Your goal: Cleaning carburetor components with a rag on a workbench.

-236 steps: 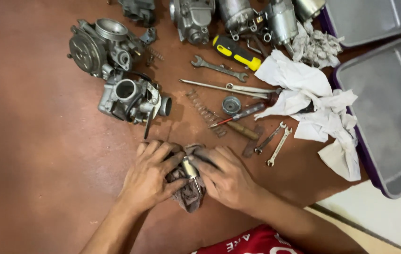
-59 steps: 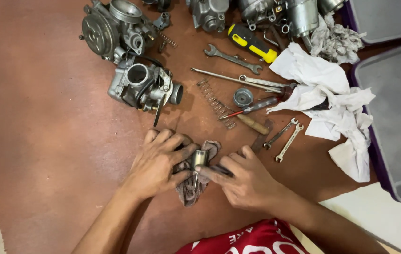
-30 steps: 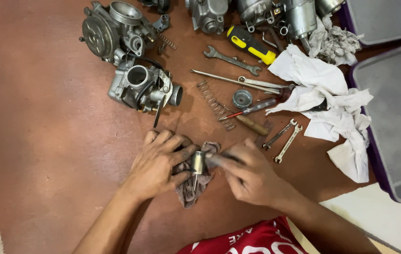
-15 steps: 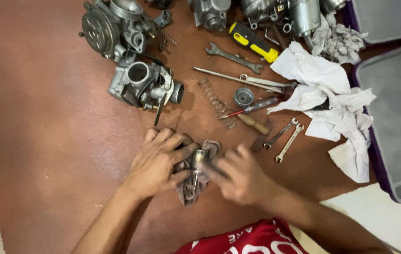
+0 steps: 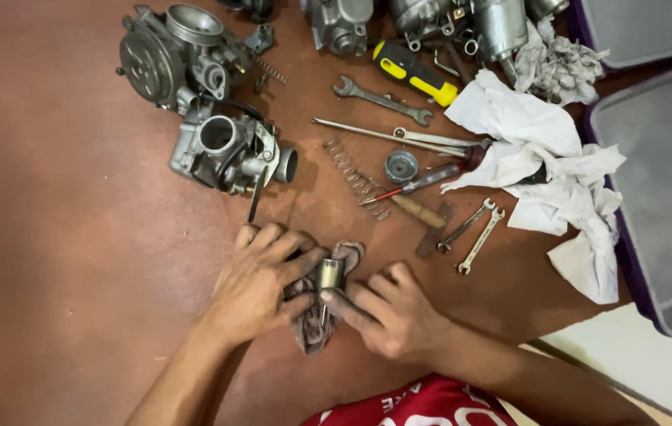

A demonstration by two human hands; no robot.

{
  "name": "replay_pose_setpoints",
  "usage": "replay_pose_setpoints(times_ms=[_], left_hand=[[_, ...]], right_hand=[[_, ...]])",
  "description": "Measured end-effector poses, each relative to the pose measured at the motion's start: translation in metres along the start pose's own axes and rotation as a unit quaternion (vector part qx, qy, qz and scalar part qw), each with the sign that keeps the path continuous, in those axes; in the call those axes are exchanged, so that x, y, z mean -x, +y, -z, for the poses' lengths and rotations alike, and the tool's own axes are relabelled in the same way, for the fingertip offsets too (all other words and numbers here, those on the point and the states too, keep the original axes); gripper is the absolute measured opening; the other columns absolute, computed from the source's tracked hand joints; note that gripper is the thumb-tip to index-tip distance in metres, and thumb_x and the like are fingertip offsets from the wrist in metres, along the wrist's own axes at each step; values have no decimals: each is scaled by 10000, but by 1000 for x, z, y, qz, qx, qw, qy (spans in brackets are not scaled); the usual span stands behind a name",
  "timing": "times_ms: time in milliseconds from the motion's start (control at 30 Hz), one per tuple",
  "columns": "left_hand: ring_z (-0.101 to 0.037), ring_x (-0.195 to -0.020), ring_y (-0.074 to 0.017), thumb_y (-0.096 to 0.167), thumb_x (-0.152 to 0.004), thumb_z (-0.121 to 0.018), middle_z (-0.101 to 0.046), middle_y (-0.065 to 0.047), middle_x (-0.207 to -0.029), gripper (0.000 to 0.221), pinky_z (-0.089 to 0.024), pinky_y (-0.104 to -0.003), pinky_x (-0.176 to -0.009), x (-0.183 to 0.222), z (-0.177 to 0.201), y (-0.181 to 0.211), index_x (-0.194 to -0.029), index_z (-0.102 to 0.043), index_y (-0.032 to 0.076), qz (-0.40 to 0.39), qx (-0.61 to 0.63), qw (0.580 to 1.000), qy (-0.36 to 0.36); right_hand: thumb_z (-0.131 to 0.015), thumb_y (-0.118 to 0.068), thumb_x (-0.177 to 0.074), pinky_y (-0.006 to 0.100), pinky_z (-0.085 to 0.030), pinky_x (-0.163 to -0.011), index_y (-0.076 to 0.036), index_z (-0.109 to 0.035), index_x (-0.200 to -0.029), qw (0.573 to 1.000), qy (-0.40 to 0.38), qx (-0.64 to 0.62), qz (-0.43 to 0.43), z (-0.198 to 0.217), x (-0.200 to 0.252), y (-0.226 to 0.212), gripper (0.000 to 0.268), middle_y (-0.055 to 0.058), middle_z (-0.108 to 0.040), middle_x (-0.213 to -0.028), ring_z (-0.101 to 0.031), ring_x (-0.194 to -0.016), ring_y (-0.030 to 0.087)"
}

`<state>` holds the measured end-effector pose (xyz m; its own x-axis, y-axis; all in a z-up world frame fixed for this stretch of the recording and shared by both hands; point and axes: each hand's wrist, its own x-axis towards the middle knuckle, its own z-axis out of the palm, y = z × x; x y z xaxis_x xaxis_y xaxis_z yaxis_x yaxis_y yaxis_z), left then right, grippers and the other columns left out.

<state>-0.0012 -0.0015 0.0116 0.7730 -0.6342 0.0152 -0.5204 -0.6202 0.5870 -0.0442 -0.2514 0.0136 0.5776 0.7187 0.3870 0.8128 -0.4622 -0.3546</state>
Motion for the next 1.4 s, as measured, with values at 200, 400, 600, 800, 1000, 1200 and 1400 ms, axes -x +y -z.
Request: replay_pose_setpoints(times_ms=[200, 400, 600, 800, 1000, 1200, 1400], left_hand=[[-480, -955, -220, 308, -677, -795, -624, -21, -1126, 594, -328, -401, -879, -2, 4, 2, -1239, -729, 126, -10, -3, 1000, 10], [-496, -973, -214, 313, -671, -807, -612, -12, -1098, 606, -342, -399, -890, -3, 5, 2, -1239, -728, 119, -2, -7, 1000, -2], [-474, -939, -200, 314, -692, -808, -605, -7, -1068, 607, -325, -403, -874, 0, -4, -3, -1264, -725, 130, 6, -20, 1000, -14], [-486, -972, -210, 313, -703, -773, -625, 0, -1126, 561, -336, -400, -882, -3, 4, 2, -1231, -729, 128, -2, -9, 1000, 0], [-480, -956, -195, 292, -688, -796, -635, 5, -1117, 565, -329, -394, -859, -2, -1, 1, -1231, -736, 149, 4, -9, 1000, 4], [-460, -940, -193, 380, -677, -816, -620, -21, -1125, 641, -325, -377, -860, -2, 1, 1, -1248, -733, 101, -1, -18, 1000, 6], [-479, -971, -238, 447, -724, -781, -616, -27, -1153, 588, -337, -410, -915, -2, 4, 3, -1212, -735, 122, 0, -17, 1000, 15]], right_hand=[[-667, -111, -906, 399, -379, -749, -12, -670, -1307, 1000, -13, -24, -13, 2, -4, -6, 413, 133, -652, -1080, -503, -766, 218], [-698, -67, -828, 417, -392, -762, -28, -688, -1269, 1000, 17, 11, -8, 2, -13, 8, 443, 116, -654, -1071, -473, -747, 216], [-696, -73, -868, 402, -384, -786, -26, -691, -1280, 1000, 14, -17, -16, -4, -6, 6, 415, 116, -674, -1069, -491, -759, 198], [-704, -61, -855, 405, -374, -752, -5, -674, -1270, 1000, 13, -13, -12, 3, -7, 9, 420, 119, -669, -1071, -494, -737, 196], [-700, -95, -909, 411, -369, -756, -19, -658, -1316, 1000, 5, -20, -15, -2, -3, 0, 416, 121, -680, -1051, -499, -758, 200], [-749, -29, -762, 385, -382, -759, -4, -701, -1187, 995, 53, -34, -72, 9, -22, 10, 428, 115, -662, -1024, -501, -746, 212], [-756, 7, -808, 354, -462, -796, -75, -711, -1204, 983, 73, -105, -131, 11, -15, 9, 407, 133, -684, -1128, -621, -855, 225]])
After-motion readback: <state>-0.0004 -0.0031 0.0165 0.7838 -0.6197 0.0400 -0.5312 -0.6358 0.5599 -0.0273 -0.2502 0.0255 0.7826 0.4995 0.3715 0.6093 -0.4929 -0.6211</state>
